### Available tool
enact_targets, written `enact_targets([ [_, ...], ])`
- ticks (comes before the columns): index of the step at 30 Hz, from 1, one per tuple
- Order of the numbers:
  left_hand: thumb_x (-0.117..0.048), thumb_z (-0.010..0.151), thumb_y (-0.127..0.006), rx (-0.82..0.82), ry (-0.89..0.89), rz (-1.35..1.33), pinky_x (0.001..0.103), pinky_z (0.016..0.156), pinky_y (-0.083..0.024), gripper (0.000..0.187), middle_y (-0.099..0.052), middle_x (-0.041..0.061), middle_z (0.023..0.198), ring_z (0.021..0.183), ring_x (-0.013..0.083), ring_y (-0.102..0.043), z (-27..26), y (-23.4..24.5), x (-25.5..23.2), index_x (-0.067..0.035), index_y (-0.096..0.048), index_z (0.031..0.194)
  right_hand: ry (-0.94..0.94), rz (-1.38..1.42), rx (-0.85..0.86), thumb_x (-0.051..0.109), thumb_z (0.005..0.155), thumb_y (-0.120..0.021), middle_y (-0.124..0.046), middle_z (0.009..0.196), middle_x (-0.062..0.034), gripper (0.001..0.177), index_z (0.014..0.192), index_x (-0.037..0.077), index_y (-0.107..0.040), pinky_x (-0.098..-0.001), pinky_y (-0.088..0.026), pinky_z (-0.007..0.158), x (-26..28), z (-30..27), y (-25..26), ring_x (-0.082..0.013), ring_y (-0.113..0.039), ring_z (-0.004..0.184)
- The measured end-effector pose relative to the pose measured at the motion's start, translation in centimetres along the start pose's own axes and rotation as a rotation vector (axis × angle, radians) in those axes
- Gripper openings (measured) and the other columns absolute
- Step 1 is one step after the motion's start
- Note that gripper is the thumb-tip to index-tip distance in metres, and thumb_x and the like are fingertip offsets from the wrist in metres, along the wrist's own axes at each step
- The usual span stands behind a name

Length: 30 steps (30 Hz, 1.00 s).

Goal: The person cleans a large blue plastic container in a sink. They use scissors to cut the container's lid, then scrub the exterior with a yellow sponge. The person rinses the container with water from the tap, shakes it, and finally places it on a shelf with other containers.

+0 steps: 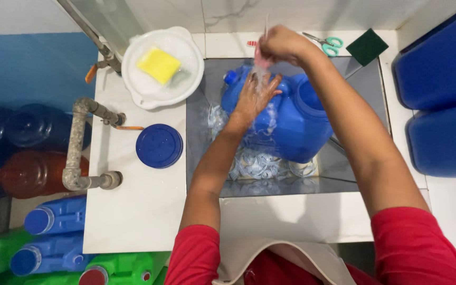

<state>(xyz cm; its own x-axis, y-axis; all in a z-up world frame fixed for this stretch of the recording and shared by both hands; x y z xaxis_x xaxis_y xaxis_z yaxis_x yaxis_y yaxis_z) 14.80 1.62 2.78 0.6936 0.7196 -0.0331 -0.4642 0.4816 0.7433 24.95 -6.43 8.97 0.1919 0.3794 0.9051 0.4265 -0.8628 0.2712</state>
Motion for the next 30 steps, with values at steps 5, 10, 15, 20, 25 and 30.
enact_targets([
  [5,-0.044,0.095,-0.063,0.106,-0.079,-0.100,0.054,0.117,-0.039,0.052,-0.063,0.014,0.122,0.120,0.0328,-0.060,-0.6,1.1,-4.3,-0.011,-0.060,0.134,-0.070,-0.004,0.074,-0.004,0.090,-0.053,-0.070,0.084,-0.0133,0.017,0.096,-0.006,-0.069,-0.0327,-0.058,0.066,-2.8,2.9,-1.0,-0.0192,-0.068,0.074],
  [10,-0.040,0.099,-0.065,0.084,-0.224,-0.140,0.053,0.123,-0.034,0.053,-0.058,0.017,0.138,0.132,0.0343,-0.054,-2.9,3.5,-6.9,-0.011,-0.057,0.143,-0.129,0.022,0.185,-0.003,0.086,-0.052,-0.075,0.083,-0.0125,0.020,0.093,-0.004,-0.071,-0.0318,-0.065,0.071,-3.4,3.0,-2.5,-0.0197,-0.076,0.075],
  [15,-0.040,0.095,-0.065,0.032,-0.275,-0.265,0.053,0.121,-0.031,0.058,-0.056,0.019,0.147,0.140,0.0356,-0.049,-3.4,3.9,-5.4,-0.019,-0.054,0.147,-0.050,-0.341,0.119,-0.001,0.088,-0.058,-0.074,0.084,-0.0134,0.017,0.093,-0.004,-0.074,-0.0324,-0.062,0.071,-0.5,0.9,-0.7,-0.0204,-0.073,0.076],
  [20,-0.038,0.092,-0.070,0.140,-0.144,-0.226,0.053,0.120,-0.033,0.061,-0.056,0.021,0.143,0.139,0.0382,-0.049,-4.2,2.8,-1.5,-0.019,-0.053,0.148,-0.051,-0.343,0.129,0.003,0.089,-0.056,-0.074,0.082,-0.0131,0.020,0.090,-0.002,-0.075,-0.0315,-0.062,0.067,-0.7,0.8,-1.1,-0.0200,-0.074,0.072],
  [25,-0.036,0.092,-0.072,0.158,0.011,-0.134,0.052,0.115,-0.040,0.059,-0.062,0.018,0.131,0.128,0.0374,-0.055,-5.5,5.0,0.5,-0.011,-0.056,0.142,0.024,-0.370,0.084,-0.003,0.083,-0.060,-0.072,0.078,-0.0171,0.015,0.087,-0.006,-0.074,-0.0330,-0.058,0.062,-1.0,1.5,-0.9,-0.0220,-0.070,0.065],
  [30,-0.038,0.095,-0.071,0.346,0.210,-0.108,0.050,0.089,-0.052,0.049,-0.065,0.015,0.107,0.098,0.0365,-0.064,-8.4,7.2,1.8,-0.008,-0.061,0.133,-0.012,-0.350,0.099,-0.002,0.087,-0.053,-0.072,0.077,-0.0153,0.020,0.084,-0.006,-0.073,-0.0334,-0.062,0.062,0.2,1.2,-1.4,-0.0197,-0.071,0.063],
])
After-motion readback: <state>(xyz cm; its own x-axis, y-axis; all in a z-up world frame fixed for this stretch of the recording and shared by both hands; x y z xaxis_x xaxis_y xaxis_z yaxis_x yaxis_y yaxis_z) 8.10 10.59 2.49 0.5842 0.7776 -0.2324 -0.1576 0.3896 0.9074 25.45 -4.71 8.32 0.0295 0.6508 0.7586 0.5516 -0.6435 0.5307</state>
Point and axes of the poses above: each hand's wrist, its own z-axis towards the middle knuckle, its own y-axis out of the back of the hand, x = y × z, the point moved 7 cm from there along z, towards the middle knuckle
